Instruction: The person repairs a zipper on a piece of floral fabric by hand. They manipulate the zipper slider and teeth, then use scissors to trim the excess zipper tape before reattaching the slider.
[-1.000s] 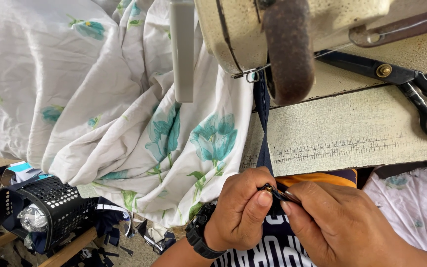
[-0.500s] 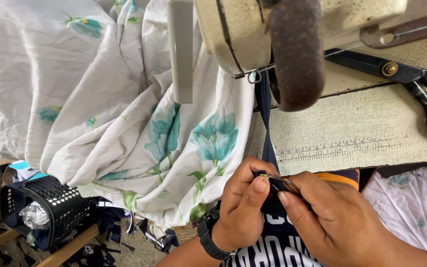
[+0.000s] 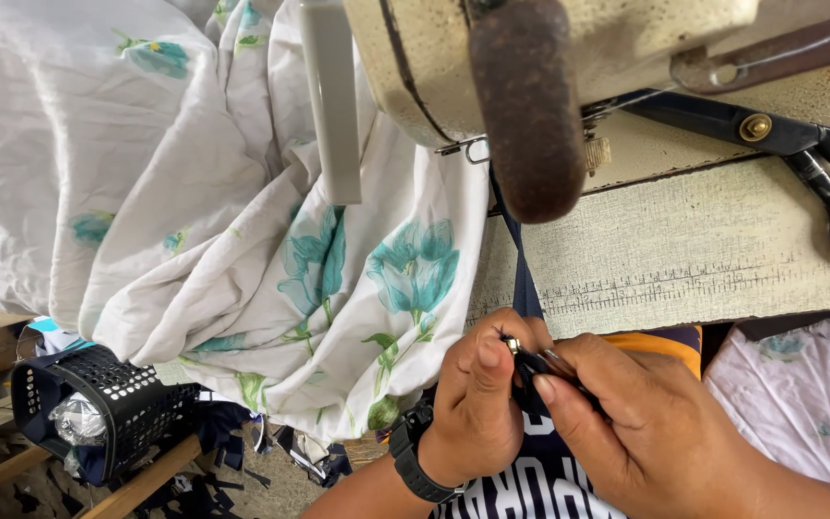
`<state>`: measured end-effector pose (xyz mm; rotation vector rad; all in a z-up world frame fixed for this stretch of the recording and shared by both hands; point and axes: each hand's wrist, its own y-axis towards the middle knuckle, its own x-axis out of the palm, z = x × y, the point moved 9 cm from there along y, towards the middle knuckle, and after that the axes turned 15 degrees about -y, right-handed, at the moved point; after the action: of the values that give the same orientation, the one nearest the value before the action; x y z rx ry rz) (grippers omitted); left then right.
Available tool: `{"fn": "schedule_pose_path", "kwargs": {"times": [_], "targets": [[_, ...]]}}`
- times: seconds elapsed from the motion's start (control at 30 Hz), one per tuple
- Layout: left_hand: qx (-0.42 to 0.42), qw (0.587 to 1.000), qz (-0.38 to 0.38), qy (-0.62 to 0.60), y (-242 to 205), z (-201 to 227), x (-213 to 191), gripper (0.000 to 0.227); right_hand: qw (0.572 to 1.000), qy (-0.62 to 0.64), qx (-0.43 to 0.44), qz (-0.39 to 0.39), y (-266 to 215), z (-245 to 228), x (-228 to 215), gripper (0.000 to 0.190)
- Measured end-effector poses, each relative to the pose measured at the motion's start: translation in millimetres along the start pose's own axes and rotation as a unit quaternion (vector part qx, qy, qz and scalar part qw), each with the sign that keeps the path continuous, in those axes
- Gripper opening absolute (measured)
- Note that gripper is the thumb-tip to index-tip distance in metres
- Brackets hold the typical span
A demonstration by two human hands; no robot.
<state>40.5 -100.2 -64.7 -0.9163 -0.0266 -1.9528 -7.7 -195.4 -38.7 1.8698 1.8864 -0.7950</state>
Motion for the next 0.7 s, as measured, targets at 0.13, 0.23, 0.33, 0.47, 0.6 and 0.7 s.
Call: {"fn": "schedule_pose_path", "kwargs": {"times": [0.13,0.23,0.33,0.47,0.6,0.7], "targets": [[0.001,1.0,-0.01,0.011,-2.1,2.3,3.4,0.053,1.0,-0.017,-0.007,-0.007,-3.9,-0.2,3.1,0.014],[0.016,1.0,-0.006,-0.015,-3.8,-0.7,0.9,0.047,1.0,-0.013,-0.001,-0.011,-4.7,1.8,5.0,0.015],[0.051,0.998,-0.003,-0.02,-3.2,3.3,-0.4,0.039,1.0,0.001,0.006,-0.01,-4.5,2.7,4.3,0.015],[0.087,0.996,-0.012,0.009,-2.2,10.3,-0.7,0.036,1.0,0.02,0.011,-0.01,-2.7,2.4,2.1,0.016],[0.08,0.997,-0.017,0.01,-1.1,10.4,-2.2,0.039,0.999,0.023,0.017,-0.033,-1.6,5.4,3.5,0.019],[0.068,0.997,-0.036,-0.001,-0.3,8.7,-1.4,0.041,0.998,0.036,0.007,-0.048,-2.2,6.0,6.9,0.021]]}}
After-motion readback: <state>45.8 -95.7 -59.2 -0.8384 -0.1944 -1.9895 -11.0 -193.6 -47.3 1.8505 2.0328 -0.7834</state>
